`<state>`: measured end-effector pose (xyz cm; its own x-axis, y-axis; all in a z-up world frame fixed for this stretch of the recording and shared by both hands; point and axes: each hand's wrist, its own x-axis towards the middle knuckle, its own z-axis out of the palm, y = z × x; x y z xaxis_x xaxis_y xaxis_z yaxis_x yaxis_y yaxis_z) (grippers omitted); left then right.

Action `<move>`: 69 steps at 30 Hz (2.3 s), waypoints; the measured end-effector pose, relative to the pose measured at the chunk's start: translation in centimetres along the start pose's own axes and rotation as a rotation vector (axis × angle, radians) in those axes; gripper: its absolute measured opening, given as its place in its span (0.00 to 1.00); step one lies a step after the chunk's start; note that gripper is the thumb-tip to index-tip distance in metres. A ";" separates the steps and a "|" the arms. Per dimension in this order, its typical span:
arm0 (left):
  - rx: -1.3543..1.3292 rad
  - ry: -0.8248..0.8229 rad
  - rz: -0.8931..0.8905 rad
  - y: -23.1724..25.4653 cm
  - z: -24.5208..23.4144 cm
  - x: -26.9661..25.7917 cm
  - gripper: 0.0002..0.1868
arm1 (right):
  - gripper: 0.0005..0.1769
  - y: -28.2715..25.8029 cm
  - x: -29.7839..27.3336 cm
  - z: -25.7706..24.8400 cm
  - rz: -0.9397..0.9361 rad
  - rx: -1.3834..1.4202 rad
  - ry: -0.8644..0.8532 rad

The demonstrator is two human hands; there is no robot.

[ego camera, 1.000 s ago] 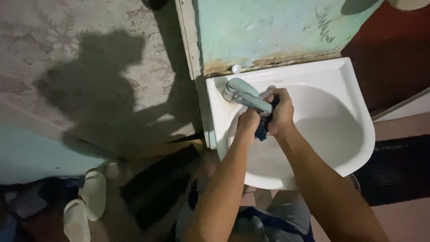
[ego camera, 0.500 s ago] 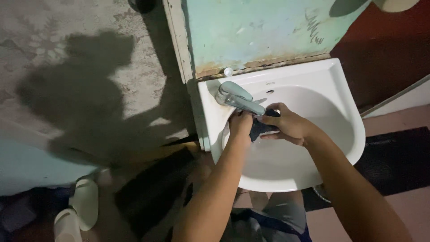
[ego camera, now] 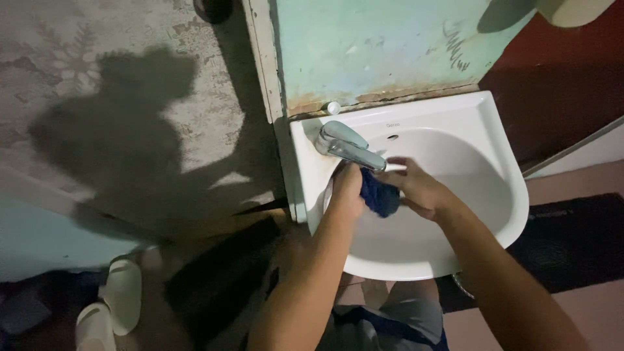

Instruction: Wash a dark blue cleaning cloth in a bathroom sink.

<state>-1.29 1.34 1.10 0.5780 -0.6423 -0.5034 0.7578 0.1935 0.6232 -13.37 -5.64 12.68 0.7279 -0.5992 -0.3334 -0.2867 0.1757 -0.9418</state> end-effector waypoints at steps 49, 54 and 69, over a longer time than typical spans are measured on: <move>0.485 -0.458 -0.011 4.8 2.2 -3.3 0.32 | 0.14 3.2 2.7 -2.8 0.436 0.122 -0.626; 0.669 -0.255 -0.004 4.7 2.4 -2.9 0.39 | 0.13 0.6 1.3 0.5 0.434 -0.205 -0.596; 1.227 0.271 0.781 -0.8 1.3 2.3 0.19 | 0.30 1.5 2.2 3.4 -0.189 -1.317 -0.135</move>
<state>-0.93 -1.31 0.26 0.8516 -0.4915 0.1822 -0.4088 -0.4050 0.8178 -10.07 -4.04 10.39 0.8563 -0.4359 -0.2770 -0.5029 -0.8259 -0.2549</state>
